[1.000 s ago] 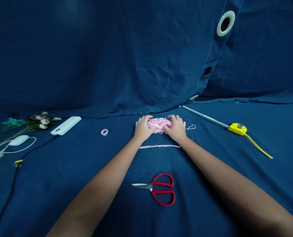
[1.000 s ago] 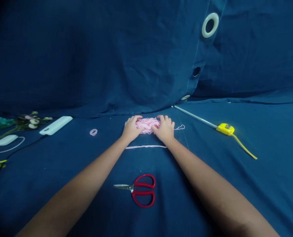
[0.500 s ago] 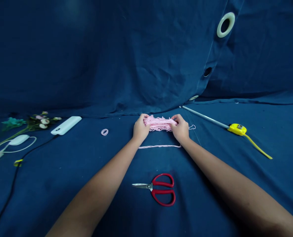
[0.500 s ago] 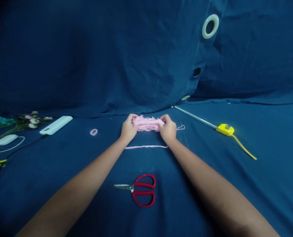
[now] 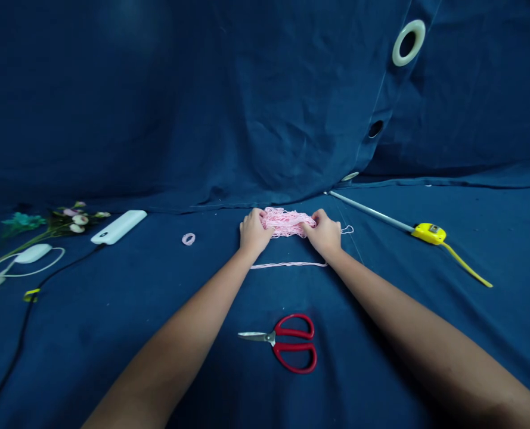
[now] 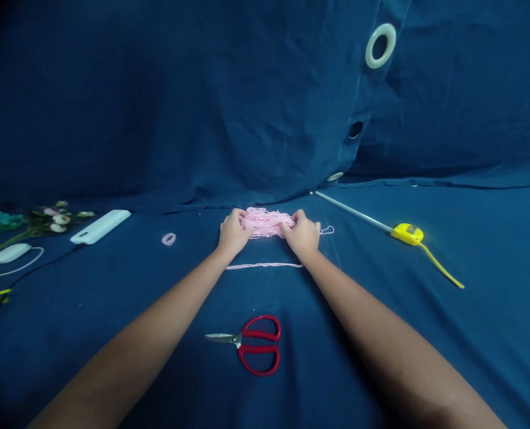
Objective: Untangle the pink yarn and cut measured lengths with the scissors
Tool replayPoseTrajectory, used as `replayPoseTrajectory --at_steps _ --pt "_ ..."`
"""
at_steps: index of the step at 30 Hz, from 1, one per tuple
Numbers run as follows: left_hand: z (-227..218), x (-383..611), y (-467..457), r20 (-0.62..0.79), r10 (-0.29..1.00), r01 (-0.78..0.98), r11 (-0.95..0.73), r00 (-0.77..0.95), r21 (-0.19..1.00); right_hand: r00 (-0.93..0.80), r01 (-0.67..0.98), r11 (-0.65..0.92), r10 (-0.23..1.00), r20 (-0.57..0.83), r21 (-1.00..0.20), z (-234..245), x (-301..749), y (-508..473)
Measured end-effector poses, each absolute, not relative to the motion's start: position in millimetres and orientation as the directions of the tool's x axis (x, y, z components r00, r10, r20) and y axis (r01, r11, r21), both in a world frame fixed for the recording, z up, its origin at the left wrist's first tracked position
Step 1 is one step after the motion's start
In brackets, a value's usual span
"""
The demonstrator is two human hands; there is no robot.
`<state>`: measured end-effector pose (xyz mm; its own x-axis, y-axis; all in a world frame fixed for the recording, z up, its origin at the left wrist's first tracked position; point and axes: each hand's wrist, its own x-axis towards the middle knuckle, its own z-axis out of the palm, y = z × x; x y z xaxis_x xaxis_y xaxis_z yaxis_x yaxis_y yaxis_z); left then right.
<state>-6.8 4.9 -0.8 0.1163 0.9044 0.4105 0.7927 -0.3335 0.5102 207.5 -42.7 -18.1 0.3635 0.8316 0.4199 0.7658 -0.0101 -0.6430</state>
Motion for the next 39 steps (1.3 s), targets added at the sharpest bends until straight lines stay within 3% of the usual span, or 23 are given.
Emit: replayPoseTrajectory --at_steps 3,9,14,18,26,30,34,36,39 --pt "-1.6 -6.7 6.0 0.353 0.911 0.812 -0.366 0.212 0.456 0.267 0.73 0.083 0.879 0.395 -0.678 -18.7 209.2 -42.4" --pt "-0.7 -5.3 6.2 0.337 0.888 0.773 -0.445 0.314 0.451 0.091 0.663 0.319 0.864 0.496 -0.677 -19.0 210.1 -42.5" --pt "0.9 -3.5 3.3 0.425 0.786 0.652 -0.613 0.449 0.445 0.004 0.683 0.402 0.834 0.552 -0.611 -19.0 208.0 -43.6" --pt "1.0 -3.7 0.9 0.443 0.792 0.615 -0.608 0.42 0.502 -0.054 0.619 0.476 0.819 0.571 -0.625 -18.8 206.3 -44.4" --pt "3.6 -2.4 -0.6 0.388 0.782 0.62 -0.623 0.488 0.477 -0.12 0.614 0.486 0.836 0.536 -0.621 -13.9 204.2 -48.2" --pt "2.2 -6.3 1.8 0.411 0.847 0.63 -0.528 0.338 0.569 0.051 0.679 0.39 0.82 0.57 -0.622 -13.6 206.7 -47.2" --pt "0.4 -9.8 3.9 0.42 0.874 0.55 -0.482 0.244 0.682 0.233 0.632 0.287 0.816 0.529 -0.72 -18.0 210.4 -42.8" --pt "0.3 -9.4 3.3 0.428 0.859 0.491 -0.512 0.282 0.704 0.15 0.612 0.334 0.841 0.519 -0.717 -19.9 209.8 -41.0" --pt "1.0 -7.0 0.8 0.432 0.808 0.414 -0.58 0.4 0.702 -0.096 0.683 0.427 0.857 0.507 -0.593 -21.2 206.7 -39.8"
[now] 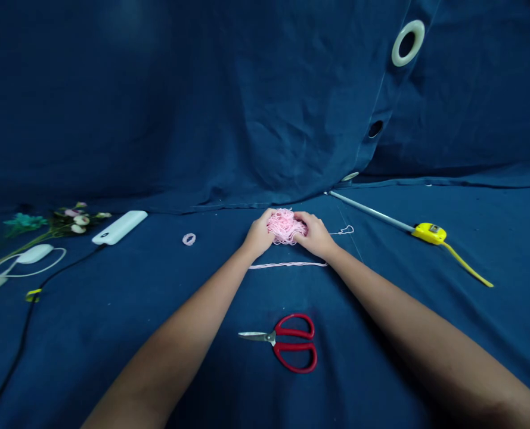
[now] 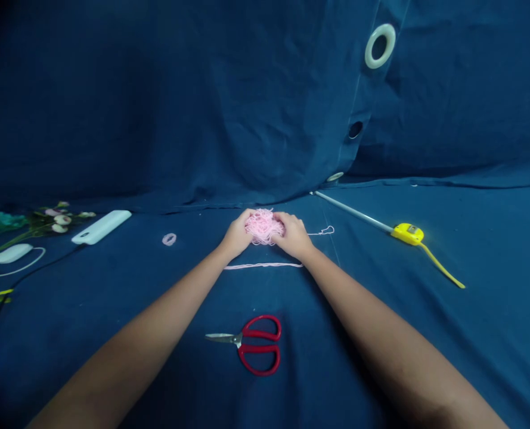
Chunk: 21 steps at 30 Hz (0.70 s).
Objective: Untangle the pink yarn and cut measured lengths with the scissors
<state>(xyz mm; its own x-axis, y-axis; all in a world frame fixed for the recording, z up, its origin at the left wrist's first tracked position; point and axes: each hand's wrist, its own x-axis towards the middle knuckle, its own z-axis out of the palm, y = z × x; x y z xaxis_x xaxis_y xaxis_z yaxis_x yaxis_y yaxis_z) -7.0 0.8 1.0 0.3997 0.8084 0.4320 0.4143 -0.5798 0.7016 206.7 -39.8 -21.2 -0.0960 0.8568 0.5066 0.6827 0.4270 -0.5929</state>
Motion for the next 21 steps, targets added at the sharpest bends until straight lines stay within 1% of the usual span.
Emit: replayPoseTrajectory --at_steps 1,3,7,10,13,16,19,21 --pt "1.3 -6.2 -0.1 0.426 0.794 0.404 -0.594 0.433 0.696 -0.149 0.717 0.435 0.859 0.491 -0.544 -21.2 205.7 -39.7" --pt "2.1 -5.0 -1.4 0.408 0.784 0.42 -0.603 0.468 0.678 -0.169 0.772 0.414 0.865 0.472 -0.482 -20.9 204.5 -40.0" --pt "4.2 -4.2 -1.2 0.384 0.808 0.544 -0.586 0.447 0.6 -0.096 0.81 0.362 0.858 0.505 -0.462 -19.1 204.6 -41.6" --pt "5.6 -4.5 0.1 0.402 0.833 0.637 -0.552 0.381 0.539 -0.023 0.81 0.327 0.848 0.53 -0.488 -17.2 205.2 -43.5" --pt "6.2 -5.5 0.6 0.426 0.86 0.705 -0.486 0.28 0.517 0.069 0.787 0.28 0.845 0.53 -0.549 -15.8 206.1 -45.2" --pt "6.2 -6.7 0.3 0.448 0.87 0.747 -0.436 0.206 0.502 0.145 0.78 0.231 0.836 0.529 -0.581 -15.4 207.2 -45.6" --pt "4.7 -7.6 1.5 0.488 0.842 0.74 -0.477 0.229 0.475 0.148 0.769 0.224 0.849 0.508 -0.599 -16.5 208.4 -43.7" --pt "2.5 -7.5 3.5 0.491 0.815 0.712 -0.54 0.308 0.45 0.076 0.752 0.274 0.867 0.492 -0.599 -17.8 208.6 -41.8"
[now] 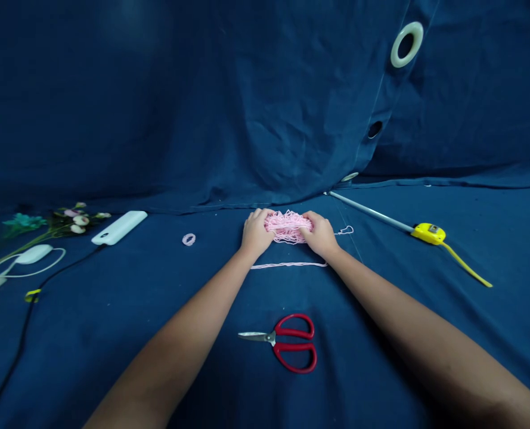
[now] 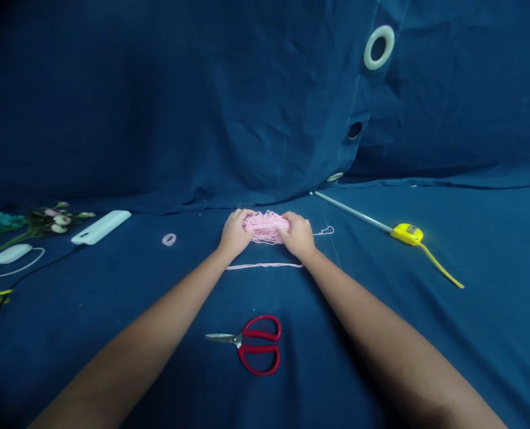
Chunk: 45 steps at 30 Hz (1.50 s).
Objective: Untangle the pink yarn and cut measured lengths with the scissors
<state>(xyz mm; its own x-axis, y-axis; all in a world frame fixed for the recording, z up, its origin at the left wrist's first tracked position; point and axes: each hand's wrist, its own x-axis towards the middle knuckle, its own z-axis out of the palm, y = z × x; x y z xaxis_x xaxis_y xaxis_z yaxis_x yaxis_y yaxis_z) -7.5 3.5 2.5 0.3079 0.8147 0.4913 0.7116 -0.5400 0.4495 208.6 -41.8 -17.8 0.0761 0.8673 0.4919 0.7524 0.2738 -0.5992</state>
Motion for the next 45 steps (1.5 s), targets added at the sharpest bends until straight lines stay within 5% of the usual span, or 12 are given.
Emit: replayPoseTrajectory --at_steps 8,11,19,23,27,34,38,45 --pt "-6 -2 7 0.4 0.756 0.677 -0.648 0.518 0.349 -0.205 0.777 0.422 0.871 0.446 -0.467 -16 205 -44" --pt "-3 -3 5 0.427 0.783 0.732 -0.6 0.453 0.324 -0.109 0.798 0.368 0.867 0.487 -0.477 -14 205 -45" --pt "6 -7 0 0.503 0.83 0.789 -0.47 0.242 0.396 0.315 0.62 0.214 0.814 0.489 -0.755 -14 212 -47" --pt "7 -4 -2 0.485 0.789 0.676 -0.593 0.378 0.438 0.163 0.558 0.35 0.843 0.513 -0.752 -11 209 -50" --pt "4 0 -1 0.378 0.74 0.652 -0.67 0.556 0.355 -0.065 0.605 0.454 0.847 0.528 -0.654 -8 204 -52" --pt "1 -2 0 0.462 0.725 0.664 -0.674 0.511 0.323 -0.15 0.782 0.413 0.852 0.502 -0.467 -12 202 -47" --pt "3 -5 0 0.49 0.774 0.725 -0.595 0.402 0.346 -0.034 0.837 0.303 0.86 0.508 -0.456 -16 205 -45" --pt "2 -10 6 0.523 0.828 0.668 -0.507 0.203 0.544 0.295 0.767 0.146 0.785 0.545 -0.625 -20 212 -43"
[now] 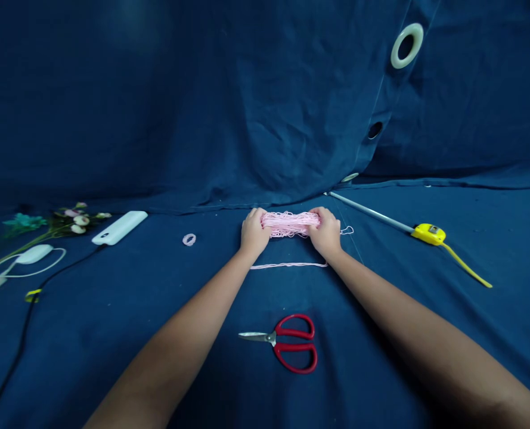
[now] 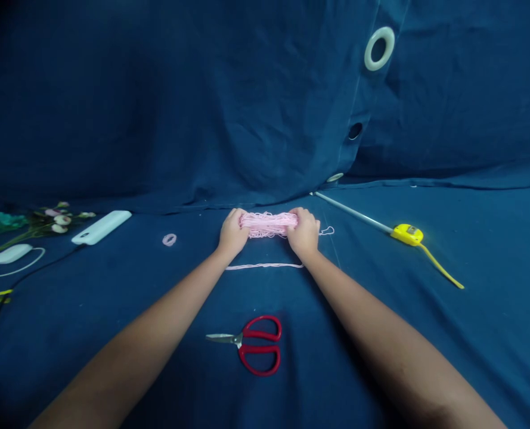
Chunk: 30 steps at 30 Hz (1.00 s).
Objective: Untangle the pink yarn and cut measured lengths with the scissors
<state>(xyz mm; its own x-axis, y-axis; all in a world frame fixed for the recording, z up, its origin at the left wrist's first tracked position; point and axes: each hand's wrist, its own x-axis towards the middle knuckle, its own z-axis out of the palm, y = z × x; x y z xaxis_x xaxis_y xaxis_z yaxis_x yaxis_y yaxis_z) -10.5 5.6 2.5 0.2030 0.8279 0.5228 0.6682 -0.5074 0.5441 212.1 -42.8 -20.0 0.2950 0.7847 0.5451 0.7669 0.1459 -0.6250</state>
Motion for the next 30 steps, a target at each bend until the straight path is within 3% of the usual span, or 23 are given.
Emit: replayPoseTrajectory --at_steps 5,10,13,17,24,30 --pt "1.6 -6.9 1.2 0.503 0.812 0.677 -0.55 0.297 0.488 0.389 0.76 0.055 0.76 0.521 -0.648 -21.3 211.9 -41.7" --pt "2.4 -6.7 2.6 0.398 0.91 0.796 -0.325 0.115 0.511 0.428 0.741 -0.015 0.781 0.455 -0.672 -21.6 212.5 -41.4" --pt "2.3 -6.8 4.8 0.298 0.941 0.829 -0.294 0.162 0.476 0.444 0.686 -0.038 0.813 0.376 -0.726 -21.8 214.2 -39.8" --pt "0.2 -6.5 5.8 0.332 0.9 0.818 -0.406 0.282 0.408 0.289 0.679 0.103 0.872 0.394 -0.727 -22.0 215.2 -37.7" --pt "-1.7 -8.5 5.9 0.439 0.788 0.502 -0.614 0.431 0.61 0.05 0.595 0.406 0.843 0.536 -0.694 -18.6 212.1 -42.3" --pt "-1.8 -7.1 4.2 0.454 0.774 0.494 -0.632 0.442 0.597 -0.016 0.582 0.417 0.864 0.502 -0.698 -19.7 210.6 -40.1"
